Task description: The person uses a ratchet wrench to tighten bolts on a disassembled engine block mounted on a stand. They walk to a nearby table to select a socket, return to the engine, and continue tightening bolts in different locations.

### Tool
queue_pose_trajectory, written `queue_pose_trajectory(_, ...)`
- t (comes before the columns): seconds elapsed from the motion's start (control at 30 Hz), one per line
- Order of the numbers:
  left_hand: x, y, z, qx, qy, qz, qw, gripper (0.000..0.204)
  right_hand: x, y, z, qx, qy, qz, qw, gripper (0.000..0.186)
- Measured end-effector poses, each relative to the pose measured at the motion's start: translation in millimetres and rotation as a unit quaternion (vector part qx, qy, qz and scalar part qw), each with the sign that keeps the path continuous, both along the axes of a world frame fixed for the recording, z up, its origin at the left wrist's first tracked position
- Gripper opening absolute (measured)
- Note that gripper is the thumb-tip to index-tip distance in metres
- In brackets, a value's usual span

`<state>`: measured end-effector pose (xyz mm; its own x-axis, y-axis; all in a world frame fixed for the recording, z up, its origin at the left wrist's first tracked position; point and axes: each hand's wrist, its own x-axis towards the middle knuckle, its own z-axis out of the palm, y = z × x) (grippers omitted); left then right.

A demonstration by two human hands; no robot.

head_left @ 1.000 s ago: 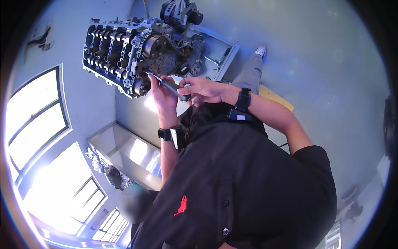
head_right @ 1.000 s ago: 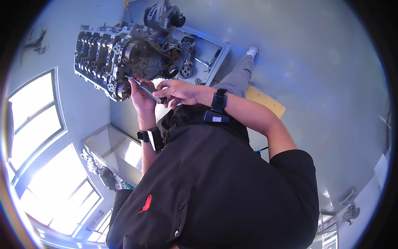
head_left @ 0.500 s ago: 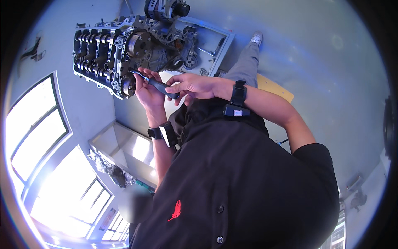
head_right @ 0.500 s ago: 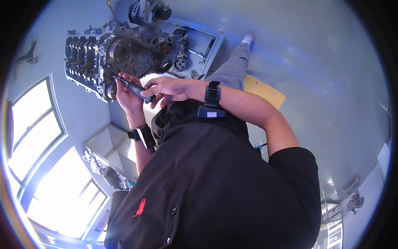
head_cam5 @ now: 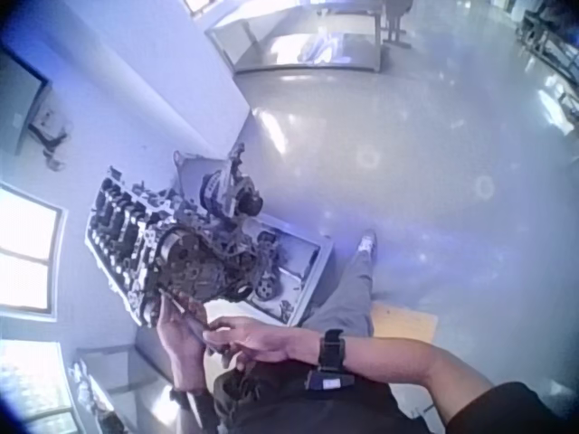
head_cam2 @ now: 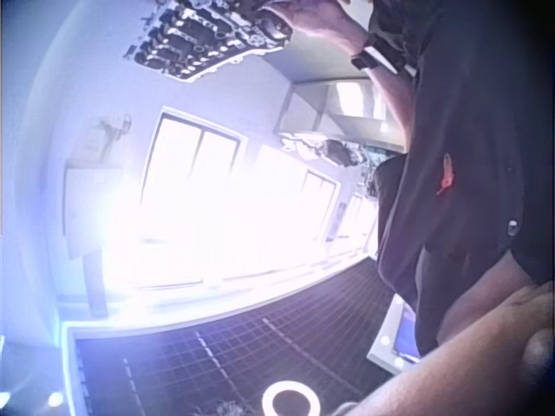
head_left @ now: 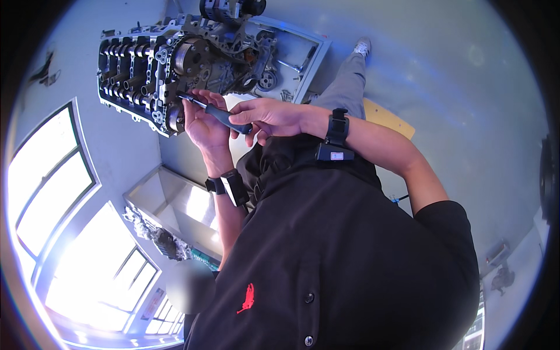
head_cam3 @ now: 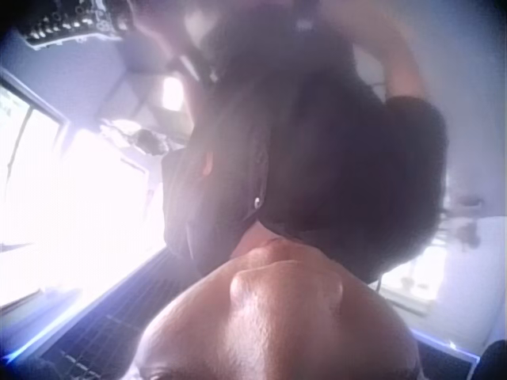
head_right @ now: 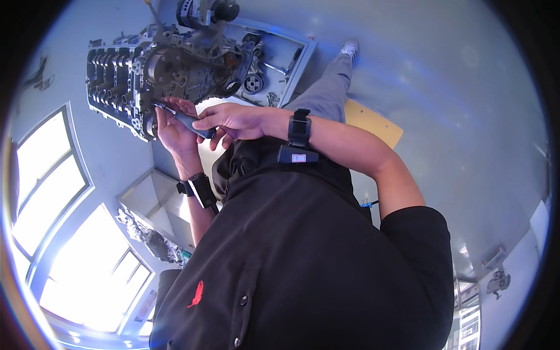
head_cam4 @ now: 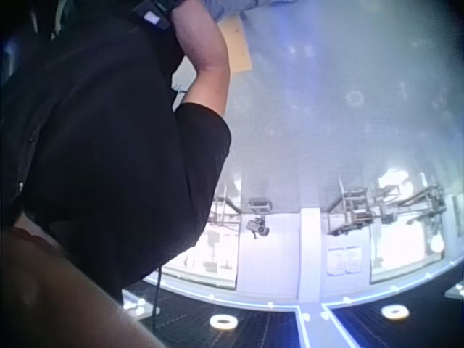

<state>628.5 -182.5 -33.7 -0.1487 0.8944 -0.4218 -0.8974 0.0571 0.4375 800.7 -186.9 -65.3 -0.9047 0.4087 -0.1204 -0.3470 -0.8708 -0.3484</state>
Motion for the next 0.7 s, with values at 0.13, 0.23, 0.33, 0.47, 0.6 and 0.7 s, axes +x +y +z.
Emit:
queue_pose_trajectory(0.13, 1, 2, -1, -0.004, -0.037, -0.005, 0.999, 0.024, -3, -1, -12, -0.003, 0.041, -0.021, 0.999, 0.039)
queue_pose_trajectory(0.23, 3, 2, 0, -0.009, -0.031, 0.006, 0.999, 0.026, 0, 2, -13, -0.08, 0.134, -0.019, 0.988, 0.04)
queue_pose_trajectory(0.33, 12, 1, 9, 0.002, -0.013, -0.079, 0.997, 0.025, 4, 5, -14, -0.119, 0.137, 0.001, 0.983, 0.03)
queue_pose_trajectory(0.47, 2, 2, -1, -0.004, -0.017, -0.025, 1.0, 0.025, -1, 3, -10, -0.033, 0.044, -0.013, 0.998, 0.03)
queue_pose_trajectory(0.6, -8, 1, -10, 0.014, -0.038, -0.055, 0.998, 0.025, -4, 1, -10, 0.0, 0.008, -0.04, 0.999, 0.033)
queue_pose_trajectory(0.7, 0, 1, -3, -0.007, -0.045, -0.027, 0.999, 0.025, -1, 7, -14, -0.113, 0.108, -0.017, 0.988, 0.038)
